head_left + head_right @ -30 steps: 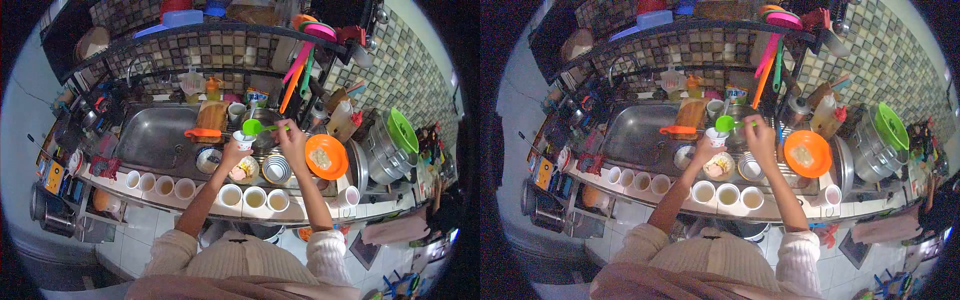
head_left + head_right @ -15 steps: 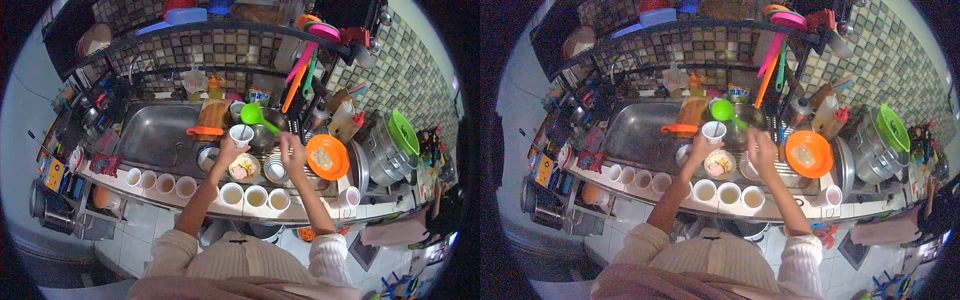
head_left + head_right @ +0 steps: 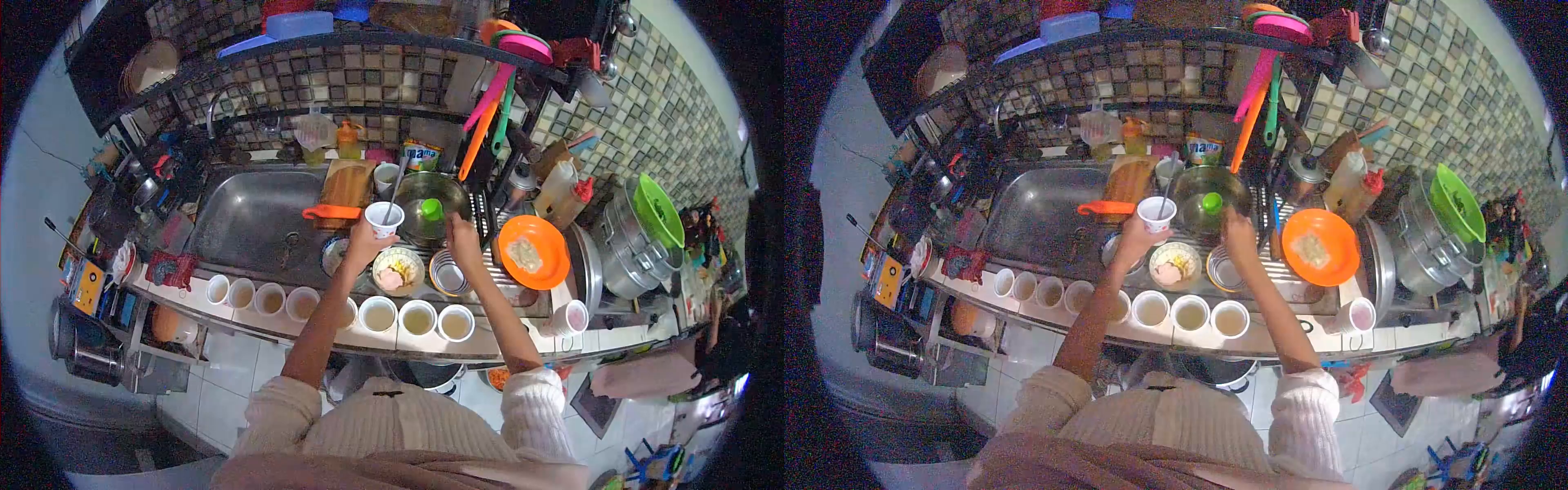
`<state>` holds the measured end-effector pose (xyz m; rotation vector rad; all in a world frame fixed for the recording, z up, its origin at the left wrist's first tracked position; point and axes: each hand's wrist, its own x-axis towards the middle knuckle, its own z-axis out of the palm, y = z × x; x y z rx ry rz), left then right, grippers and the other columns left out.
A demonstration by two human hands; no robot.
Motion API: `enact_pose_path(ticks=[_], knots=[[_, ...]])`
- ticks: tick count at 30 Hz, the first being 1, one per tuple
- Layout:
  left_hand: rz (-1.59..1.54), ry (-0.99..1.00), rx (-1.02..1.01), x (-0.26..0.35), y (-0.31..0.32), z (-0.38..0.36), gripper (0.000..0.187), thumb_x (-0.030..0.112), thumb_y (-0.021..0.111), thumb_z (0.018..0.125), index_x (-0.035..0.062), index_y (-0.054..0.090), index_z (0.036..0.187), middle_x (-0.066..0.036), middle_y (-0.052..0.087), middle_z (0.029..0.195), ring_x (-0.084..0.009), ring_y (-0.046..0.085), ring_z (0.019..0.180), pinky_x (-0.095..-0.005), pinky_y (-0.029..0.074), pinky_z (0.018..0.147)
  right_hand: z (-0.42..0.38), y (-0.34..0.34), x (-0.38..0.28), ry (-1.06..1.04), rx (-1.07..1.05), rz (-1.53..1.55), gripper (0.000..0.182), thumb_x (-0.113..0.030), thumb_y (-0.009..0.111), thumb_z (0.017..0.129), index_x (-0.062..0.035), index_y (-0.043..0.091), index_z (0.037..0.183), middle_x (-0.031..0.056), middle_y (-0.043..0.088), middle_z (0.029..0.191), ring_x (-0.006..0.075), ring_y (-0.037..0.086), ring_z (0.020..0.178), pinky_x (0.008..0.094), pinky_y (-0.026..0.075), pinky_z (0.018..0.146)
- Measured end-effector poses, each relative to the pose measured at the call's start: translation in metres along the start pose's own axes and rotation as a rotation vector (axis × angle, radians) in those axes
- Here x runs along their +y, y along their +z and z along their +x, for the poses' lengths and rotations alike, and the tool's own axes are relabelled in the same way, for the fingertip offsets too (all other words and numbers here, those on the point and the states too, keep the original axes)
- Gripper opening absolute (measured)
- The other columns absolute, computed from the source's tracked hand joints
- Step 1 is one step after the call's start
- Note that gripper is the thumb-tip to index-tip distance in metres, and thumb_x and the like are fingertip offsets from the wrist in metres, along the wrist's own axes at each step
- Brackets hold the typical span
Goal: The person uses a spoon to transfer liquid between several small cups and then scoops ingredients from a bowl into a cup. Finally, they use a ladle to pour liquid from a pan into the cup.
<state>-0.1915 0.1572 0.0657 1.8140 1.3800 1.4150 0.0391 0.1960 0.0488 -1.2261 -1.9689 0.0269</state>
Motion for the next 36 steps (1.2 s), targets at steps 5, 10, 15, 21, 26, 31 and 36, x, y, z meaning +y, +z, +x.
enact_pose_path(ticks=[5, 10, 15, 21, 26, 31, 36], knots=[[-0.006, -0.006, -0.052, -0.001, -0.002, -0.002, 0.056, 0.018, 0.077, 0.057, 0.0013, 0.051, 0.103, -0.014, 0.06, 0.095, -0.0246, 0.06, 0.088, -0.0345, 0.046, 0.075, 0.002, -0.004, -0.007, 0.079, 0.053, 0.11, 0.011, -0.006, 0.049, 0.083, -0.0016, 0.053, 0.091, 0.0185, 0.058, 0.062, 0.0308, 0.059, 0.056, 0.0372, 0.045, 0.05], [0.056, -0.06, -0.103, -0.002, -0.002, -0.003, 0.06, 0.02, 0.078, 0.056, 0.001, 0.05, 0.105, -0.014, 0.059, 0.097, -0.0227, 0.058, 0.089, -0.0338, 0.045, 0.077, 0.011, -0.016, -0.006, 0.297, 0.082, 0.234, 0.016, -0.014, 0.047, 0.087, -0.0017, 0.056, 0.093, 0.0102, 0.063, 0.064, 0.0151, 0.061, 0.054, 0.0264, 0.047, 0.049], [0.059, -0.024, -0.089, -0.021, 0.008, 0.0, 0.062, 0.024, 0.077, 0.054, 0.0007, 0.049, 0.104, -0.017, 0.06, 0.093, -0.0278, 0.059, 0.088, -0.0368, 0.046, 0.075, 0.018, -0.037, -0.019, 0.361, 0.109, 0.421, 0.019, -0.017, 0.046, 0.088, -0.0012, 0.055, 0.089, 0.0112, 0.063, 0.063, 0.0172, 0.061, 0.056, 0.0277, 0.046, 0.051], [0.119, -0.102, -0.101, -0.033, 0.02, 0.002, 0.06, 0.021, 0.079, 0.052, 0.0034, 0.052, 0.103, -0.012, 0.059, 0.096, -0.0209, 0.058, 0.087, -0.0335, 0.046, 0.077, 0.027, -0.062, -0.039, 0.373, 0.107, 0.519, 0.02, -0.017, 0.043, 0.091, -0.0005, 0.054, 0.091, 0.0096, 0.064, 0.07, 0.0097, 0.056, 0.057, 0.022, 0.045, 0.053], [0.121, -0.141, -0.135, -0.038, 0.027, 0.006, 0.06, 0.023, 0.078, 0.054, 0.0037, 0.052, 0.105, -0.012, 0.06, 0.095, -0.0226, 0.058, 0.088, -0.0343, 0.045, 0.078, 0.028, -0.084, -0.07, 0.355, 0.123, 0.603, 0.02, -0.017, 0.042, 0.091, -0.0001, 0.054, 0.091, 0.0101, 0.064, 0.07, 0.0093, 0.055, 0.057, 0.0221, 0.044, 0.052], [0.095, -0.153, -0.168, -0.005, 0.023, 0.006, 0.06, 0.023, 0.077, 0.055, 0.0037, 0.052, 0.106, -0.013, 0.06, 0.096, -0.0238, 0.058, 0.088, -0.0339, 0.045, 0.078, 0.025, -0.09, -0.089, 0.203, 0.081, 0.536, 0.016, -0.017, 0.046, 0.089, -0.0029, 0.053, 0.092, 0.0101, 0.063, 0.065, 0.0139, 0.059, 0.052, 0.0277, 0.042, 0.046], [0.088, -0.104, -0.11, -0.001, 0.025, 0.007, 0.069, 0.022, 0.079, 0.053, 0.001, 0.045, 0.109, -0.016, 0.061, 0.095, -0.029, 0.06, 0.087, -0.0373, 0.047, 0.075, 0.01, -0.088, -0.097, -0.309, 0.173, 0.164, 0.017, -0.001, 0.054, 0.079, -0.0026, 0.054, 0.096, 0.0122, 0.058, 0.071, 0.0227, 0.057, 0.062, 0.0284, 0.045, 0.054]])
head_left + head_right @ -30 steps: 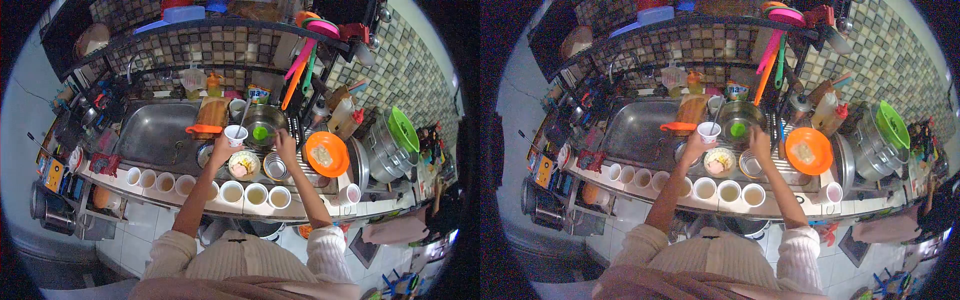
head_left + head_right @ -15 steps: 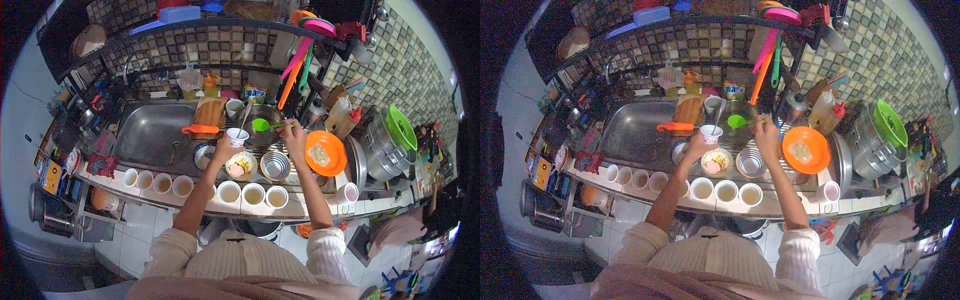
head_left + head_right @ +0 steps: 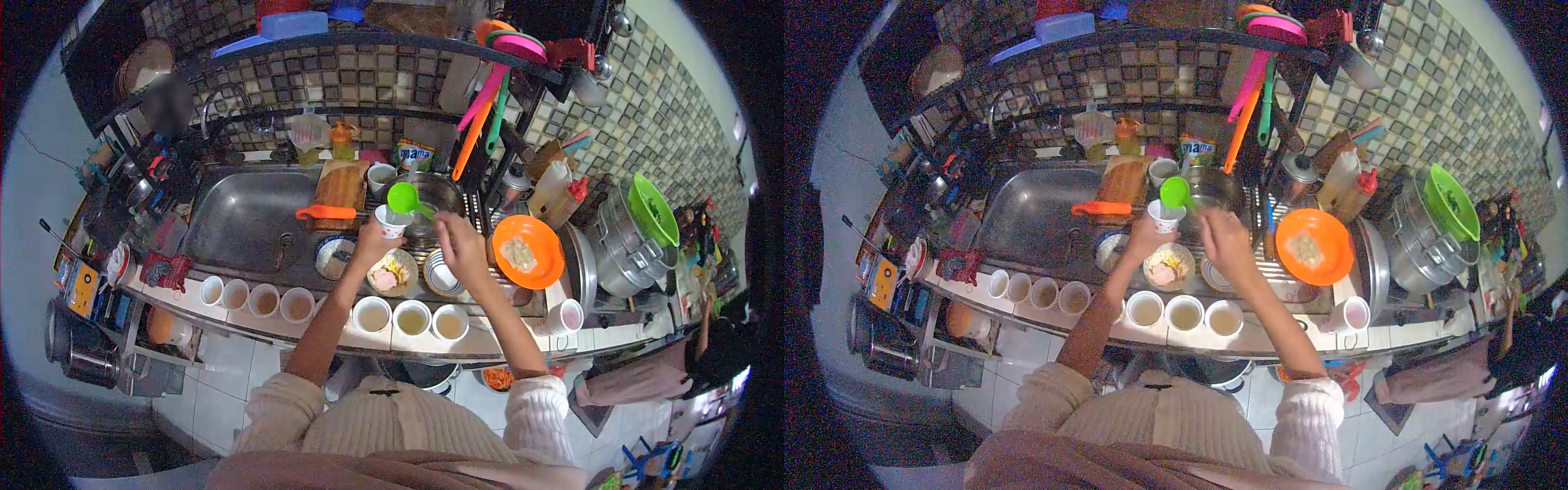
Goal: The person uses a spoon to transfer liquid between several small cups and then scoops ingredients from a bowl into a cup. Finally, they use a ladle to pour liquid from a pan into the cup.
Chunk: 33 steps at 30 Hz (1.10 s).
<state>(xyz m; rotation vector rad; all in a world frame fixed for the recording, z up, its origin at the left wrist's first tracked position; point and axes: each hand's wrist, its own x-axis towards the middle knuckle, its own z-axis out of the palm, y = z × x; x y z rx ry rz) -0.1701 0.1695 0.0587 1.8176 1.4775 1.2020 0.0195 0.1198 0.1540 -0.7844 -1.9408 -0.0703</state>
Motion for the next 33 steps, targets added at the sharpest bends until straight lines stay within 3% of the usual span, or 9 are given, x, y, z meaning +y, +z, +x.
enact_pose_path(ticks=[4, 8, 11, 14, 17, 19, 22, 25, 33], knots=[[-0.038, 0.069, 0.105, 0.003, 0.001, -0.002, 0.069, 0.023, 0.079, 0.053, 0.0013, 0.045, 0.109, -0.016, 0.061, 0.094, -0.0293, 0.06, 0.086, -0.0378, 0.047, 0.074, -0.007, -0.006, -0.006, -0.239, -0.12, -0.084, 0.029, 0.004, 0.06, 0.068, -0.0003, 0.055, 0.096, 0.0091, 0.045, 0.061, 0.024, 0.047, 0.055, 0.035, 0.039, 0.053], [-0.025, 0.127, 0.178, 0.007, -0.002, -0.005, 0.065, 0.021, 0.078, 0.055, 0.0013, 0.045, 0.108, -0.015, 0.061, 0.093, -0.029, 0.06, 0.087, -0.0375, 0.048, 0.074, -0.013, -0.008, -0.005, -0.329, -0.086, -0.132, 0.031, 0.003, 0.061, 0.069, 0.0004, 0.054, 0.098, 0.008, 0.046, 0.062, 0.0233, 0.047, 0.055, 0.034, 0.039, 0.052], [-0.072, 0.17, 0.181, 0.017, -0.007, -0.013, 0.062, 0.017, 0.077, 0.057, 0.0008, 0.045, 0.108, -0.015, 0.061, 0.094, -0.0282, 0.06, 0.088, -0.0366, 0.047, 0.074, -0.02, -0.012, -0.003, -0.264, -0.043, -0.092, 0.036, 0.004, 0.057, 0.066, 0.0009, 0.054, 0.102, 0.0084, 0.05, 0.065, 0.0235, 0.049, 0.059, 0.0326, 0.04, 0.057], [-0.03, 0.176, 0.225, 0.022, -0.011, -0.017, 0.061, 0.015, 0.077, 0.058, 0.0003, 0.045, 0.108, -0.015, 0.06, 0.095, -0.0279, 0.06, 0.088, -0.0359, 0.047, 0.074, -0.018, -0.013, -0.003, -0.006, 0.197, -0.001, 0.023, 0.008, 0.056, 0.072, 0.0007, 0.057, 0.094, 0.0105, 0.056, 0.069, 0.024, 0.052, 0.058, 0.032, 0.041, 0.056], [-0.044, 0.135, 0.234, 0.024, -0.014, -0.02, 0.062, 0.015, 0.077, 0.057, 0.0001, 0.045, 0.108, -0.016, 0.06, 0.097, -0.028, 0.06, 0.089, -0.0359, 0.047, 0.074, -0.026, -0.001, 0.022, 0.088, 0.317, -0.034, 0.02, 0.006, 0.052, 0.076, 0.0016, 0.057, 0.095, 0.0128, 0.063, 0.076, 0.0224, 0.055, 0.06, 0.0288, 0.042, 0.055], [-0.034, 0.11, 0.231, 0.023, -0.016, -0.02, 0.063, 0.015, 0.077, 0.057, 0.0001, 0.045, 0.109, -0.016, 0.059, 0.098, -0.0284, 0.06, 0.09, -0.0365, 0.047, 0.075, -0.029, 0.005, 0.037, 0.084, 0.304, -0.031, 0.02, 0.004, 0.052, 0.078, 0.0007, 0.056, 0.097, 0.0135, 0.062, 0.078, 0.0246, 0.054, 0.061, 0.0318, 0.042, 0.056], [-0.034, 0.208, 0.244, 0.017, -0.017, -0.02, 0.063, 0.016, 0.078, 0.057, 0.0004, 0.044, 0.109, -0.017, 0.059, 0.099, -0.0285, 0.059, 0.091, -0.0368, 0.046, 0.077, -0.04, 0.02, 0.062, 0.066, 0.012, -0.247, 0.03, 0.001, 0.053, 0.075, 0.0008, 0.052, 0.104, 0.0108, 0.05, 0.066, 0.0277, 0.048, 0.061, 0.038, 0.039, 0.057], [-0.059, 0.188, 0.204, 0.021, -0.02, -0.024, 0.064, 0.016, 0.078, 0.058, 0.0006, 0.044, 0.11, -0.017, 0.058, 0.099, -0.0288, 0.058, 0.092, -0.0367, 0.046, 0.078, -0.051, 0.037, 0.077, 0.06, -0.099, -0.367, 0.023, -0.002, 0.052, 0.08, -0.0011, 0.051, 0.103, 0.014, 0.05, 0.067, 0.0294, 0.05, 0.064, 0.0384, 0.04, 0.057], [-0.054, 0.218, 0.155, 0.019, -0.021, -0.022, 0.06, 0.015, 0.076, 0.06, 0.0002, 0.045, 0.109, -0.016, 0.059, 0.098, -0.0264, 0.059, 0.091, -0.0356, 0.046, 0.078, -0.068, 0.062, 0.096, 0.122, -0.228, -0.297, 0.019, -0.002, 0.05, 0.079, -0.0006, 0.051, 0.098, 0.0175, 0.053, 0.071, 0.0328, 0.054, 0.068, 0.0399, 0.042, 0.059]])
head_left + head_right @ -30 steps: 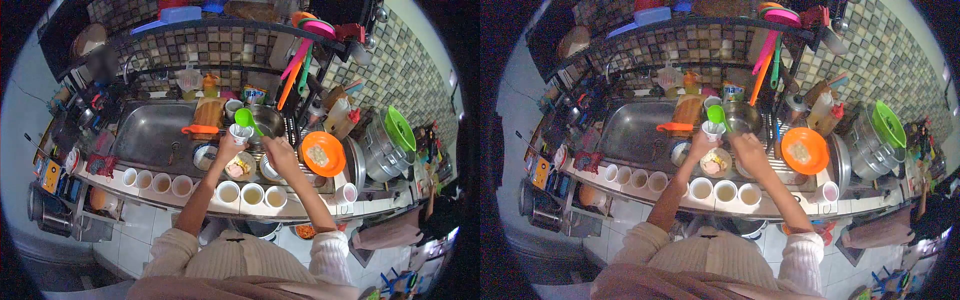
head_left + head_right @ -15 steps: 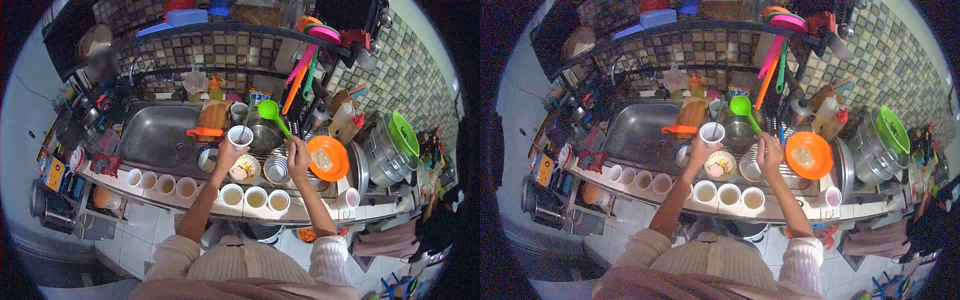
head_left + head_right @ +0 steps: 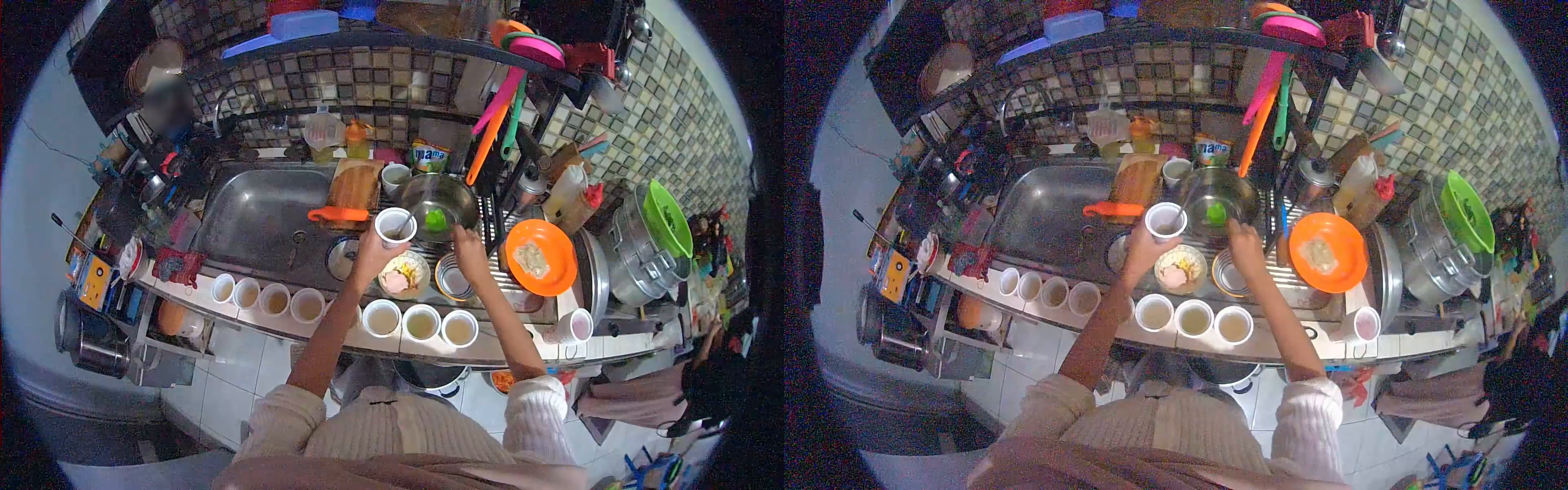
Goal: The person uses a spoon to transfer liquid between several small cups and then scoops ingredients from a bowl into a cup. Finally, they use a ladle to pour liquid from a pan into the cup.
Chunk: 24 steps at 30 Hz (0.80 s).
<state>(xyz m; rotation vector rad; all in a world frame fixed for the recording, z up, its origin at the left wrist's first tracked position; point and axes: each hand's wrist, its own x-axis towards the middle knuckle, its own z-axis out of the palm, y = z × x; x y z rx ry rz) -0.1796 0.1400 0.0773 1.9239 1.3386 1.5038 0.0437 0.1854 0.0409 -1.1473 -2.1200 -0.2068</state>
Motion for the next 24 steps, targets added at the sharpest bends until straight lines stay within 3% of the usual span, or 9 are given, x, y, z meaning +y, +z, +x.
enact_pose_path(ticks=[3, 8, 9, 13, 17, 19, 23, 24], knots=[[-0.007, -0.032, 0.001, 0.002, 0.0, 0.0, 0.058, 0.014, 0.076, 0.061, 0.0003, 0.045, 0.108, -0.015, 0.06, 0.097, -0.0252, 0.06, 0.09, -0.0351, 0.047, 0.076, 0.005, -0.002, -0.002, 0.122, -0.006, 0.167, 0.014, -0.004, 0.048, 0.082, -0.0013, 0.051, 0.095, 0.0166, 0.058, 0.069, 0.0329, 0.057, 0.063, 0.0378, 0.045, 0.055], [0.037, -0.09, -0.006, -0.009, 0.006, 0.001, 0.057, 0.014, 0.076, 0.059, 0.0001, 0.045, 0.106, -0.016, 0.06, 0.095, -0.027, 0.06, 0.089, -0.0355, 0.047, 0.075, 0.015, -0.014, 0.001, 0.343, 0.106, 0.393, 0.012, -0.011, 0.047, 0.087, -0.0014, 0.054, 0.09, 0.0111, 0.062, 0.062, 0.0225, 0.06, 0.051, 0.0308, 0.045, 0.046], [0.053, -0.103, -0.011, -0.014, 0.008, 0.0, 0.058, 0.015, 0.076, 0.059, -0.0001, 0.044, 0.105, -0.017, 0.06, 0.095, -0.028, 0.06, 0.089, -0.036, 0.047, 0.075, 0.019, -0.026, -0.006, 0.398, 0.085, 0.437, 0.015, -0.014, 0.047, 0.088, -0.0009, 0.054, 0.089, 0.0109, 0.064, 0.065, 0.0173, 0.06, 0.053, 0.0289, 0.045, 0.047], [0.046, -0.132, -0.005, -0.027, 0.015, -0.001, 0.062, 0.015, 0.077, 0.058, -0.0004, 0.042, 0.106, -0.018, 0.06, 0.094, -0.0299, 0.06, 0.088, -0.0371, 0.047, 0.074, 0.026, -0.04, -0.012, 0.461, 0.074, 0.534, 0.021, -0.019, 0.047, 0.089, 0.0004, 0.055, 0.088, 0.0099, 0.065, 0.068, 0.0132, 0.06, 0.054, 0.0266, 0.046, 0.05], [0.123, -0.254, -0.035, -0.027, 0.017, 0.001, 0.061, 0.021, 0.076, 0.059, 0.0016, 0.044, 0.107, -0.016, 0.06, 0.096, -0.0287, 0.059, 0.089, -0.0371, 0.046, 0.076, 0.035, -0.056, -0.017, 0.449, 0.049, 0.505, 0.022, -0.02, 0.046, 0.089, 0.0007, 0.055, 0.089, 0.0102, 0.065, 0.068, 0.0128, 0.059, 0.054, 0.0261, 0.045, 0.05], [0.147, -0.294, -0.048, -0.029, 0.017, 0.002, 0.063, 0.022, 0.076, 0.058, 0.0015, 0.043, 0.107, -0.016, 0.06, 0.095, -0.0296, 0.06, 0.088, -0.0378, 0.047, 0.075, 0.038, -0.059, -0.018, 0.405, 0.101, 0.48, 0.018, -0.019, 0.048, 0.088, -0.0027, 0.054, 0.089, 0.0118, 0.063, 0.064, 0.0227, 0.06, 0.052, 0.0334, 0.042, 0.045], [0.154, -0.345, -0.046, -0.039, 0.021, 0.002, 0.065, 0.024, 0.077, 0.056, 0.0013, 0.043, 0.107, -0.016, 0.06, 0.095, -0.0296, 0.06, 0.087, -0.0383, 0.047, 0.074, 0.046, -0.07, -0.025, 0.424, 0.114, 0.522, 0.016, -0.018, 0.049, 0.087, -0.0031, 0.054, 0.089, 0.0125, 0.062, 0.063, 0.022, 0.059, 0.049, 0.0337, 0.04, 0.044], [0.149, -0.34, -0.043, -0.041, 0.021, 0.002, 0.066, 0.024, 0.077, 0.056, 0.0014, 0.043, 0.107, -0.016, 0.06, 0.095, -0.0295, 0.06, 0.087, -0.0382, 0.047, 0.075, 0.049, -0.079, -0.032, 0.452, 0.076, 0.547, 0.019, -0.019, 0.048, 0.088, -0.0015, 0.055, 0.091, 0.0107, 0.063, 0.067, 0.0157, 0.058, 0.053, 0.0287, 0.042, 0.048]])
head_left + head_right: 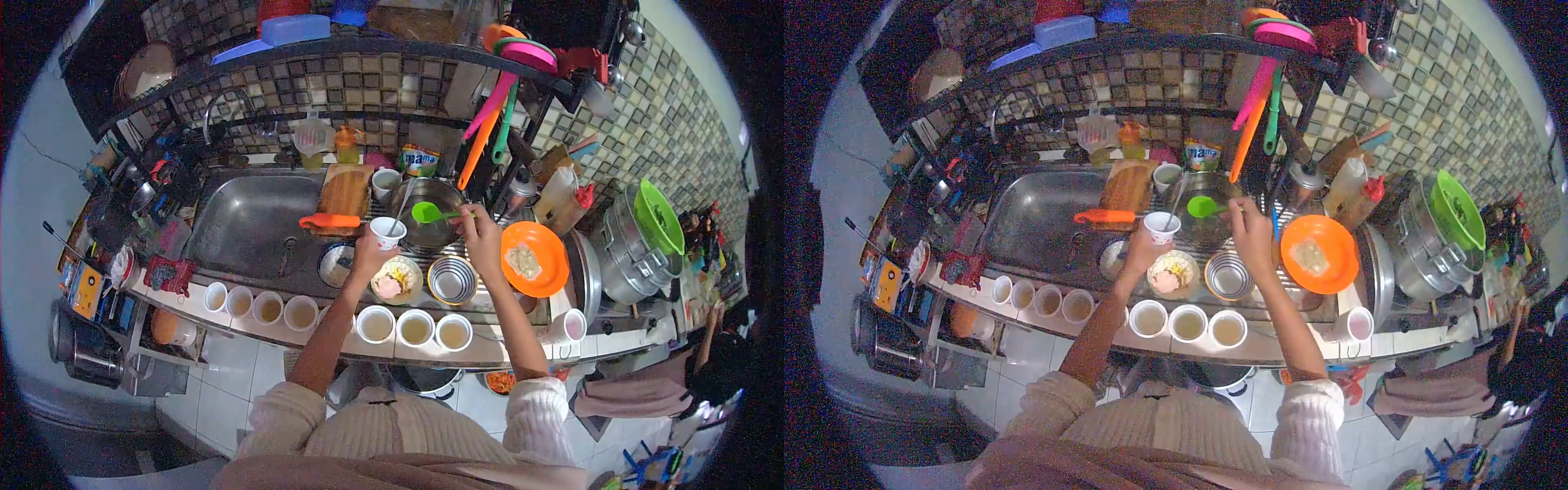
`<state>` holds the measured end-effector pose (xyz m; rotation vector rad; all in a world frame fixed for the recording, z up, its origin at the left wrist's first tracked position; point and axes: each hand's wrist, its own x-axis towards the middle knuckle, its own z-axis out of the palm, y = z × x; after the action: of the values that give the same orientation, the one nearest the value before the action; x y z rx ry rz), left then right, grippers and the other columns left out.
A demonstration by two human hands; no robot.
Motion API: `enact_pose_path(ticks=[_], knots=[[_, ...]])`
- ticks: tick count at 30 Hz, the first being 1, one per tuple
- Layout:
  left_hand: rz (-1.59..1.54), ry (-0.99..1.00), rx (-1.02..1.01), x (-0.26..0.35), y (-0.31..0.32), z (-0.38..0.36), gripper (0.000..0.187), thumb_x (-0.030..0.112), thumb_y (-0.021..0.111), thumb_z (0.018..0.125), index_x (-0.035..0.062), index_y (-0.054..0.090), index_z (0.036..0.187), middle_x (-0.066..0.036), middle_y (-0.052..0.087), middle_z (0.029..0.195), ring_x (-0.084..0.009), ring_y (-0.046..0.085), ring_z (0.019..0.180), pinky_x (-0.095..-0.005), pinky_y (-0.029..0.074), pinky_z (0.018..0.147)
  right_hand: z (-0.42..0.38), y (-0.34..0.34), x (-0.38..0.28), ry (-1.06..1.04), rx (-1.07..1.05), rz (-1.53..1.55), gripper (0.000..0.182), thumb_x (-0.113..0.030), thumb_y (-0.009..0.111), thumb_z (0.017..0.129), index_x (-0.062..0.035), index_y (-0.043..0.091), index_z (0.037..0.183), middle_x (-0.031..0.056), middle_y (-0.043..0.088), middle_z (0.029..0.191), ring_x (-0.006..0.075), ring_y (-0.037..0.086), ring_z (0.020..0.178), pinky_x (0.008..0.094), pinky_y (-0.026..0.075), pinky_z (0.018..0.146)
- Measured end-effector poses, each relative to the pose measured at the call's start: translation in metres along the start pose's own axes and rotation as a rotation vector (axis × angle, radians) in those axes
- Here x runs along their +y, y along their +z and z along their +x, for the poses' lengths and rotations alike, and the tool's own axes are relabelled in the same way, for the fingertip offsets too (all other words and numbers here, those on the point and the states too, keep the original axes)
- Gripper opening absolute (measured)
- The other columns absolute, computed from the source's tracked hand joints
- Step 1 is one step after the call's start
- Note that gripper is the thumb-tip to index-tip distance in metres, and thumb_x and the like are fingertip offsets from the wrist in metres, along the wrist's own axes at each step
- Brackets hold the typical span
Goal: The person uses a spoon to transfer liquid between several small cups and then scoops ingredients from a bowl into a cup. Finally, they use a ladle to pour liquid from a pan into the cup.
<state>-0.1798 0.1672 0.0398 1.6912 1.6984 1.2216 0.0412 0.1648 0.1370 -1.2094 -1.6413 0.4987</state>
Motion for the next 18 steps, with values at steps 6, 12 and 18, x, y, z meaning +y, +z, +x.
enact_pose_path(ticks=[6, 12, 18], knots=[[0.033, 0.094, -0.023, 0.002, 0.0, 0.003, 0.069, 0.022, 0.077, 0.055, -0.0032, 0.039, 0.107, -0.02, 0.06, 0.093, -0.0333, 0.059, 0.087, -0.0402, 0.048, 0.074, -0.007, 0.001, -0.036, -0.079, -0.052, 0.07, 0.018, -0.017, 0.048, 0.088, -0.0014, 0.055, 0.091, 0.0109, 0.062, 0.066, 0.0166, 0.058, 0.056, 0.028, 0.044, 0.049], [-0.009, 0.088, 0.003, 0.005, 0.002, 0.004, 0.07, 0.022, 0.077, 0.054, -0.0016, 0.04, 0.109, -0.019, 0.059, 0.095, -0.0332, 0.059, 0.088, -0.0399, 0.047, 0.075, -0.027, 0.011, -0.037, -0.571, -0.079, -0.122, 0.016, -0.006, 0.053, 0.079, 0.0, 0.055, 0.093, 0.0185, 0.057, 0.078, 0.0308, 0.056, 0.071, 0.0388, 0.044, 0.06], [-0.091, 0.143, 0.072, 0.008, -0.001, 0.0, 0.069, 0.019, 0.078, 0.054, -0.0004, 0.04, 0.108, -0.02, 0.059, 0.096, -0.0323, 0.058, 0.091, -0.0388, 0.046, 0.076, -0.041, 0.005, -0.032, -0.891, -0.18, -0.349, 0.032, -0.001, 0.058, 0.068, -0.0001, 0.053, 0.1, 0.0133, 0.051, 0.072, 0.0255, 0.051, 0.066, 0.0347, 0.042, 0.063]])
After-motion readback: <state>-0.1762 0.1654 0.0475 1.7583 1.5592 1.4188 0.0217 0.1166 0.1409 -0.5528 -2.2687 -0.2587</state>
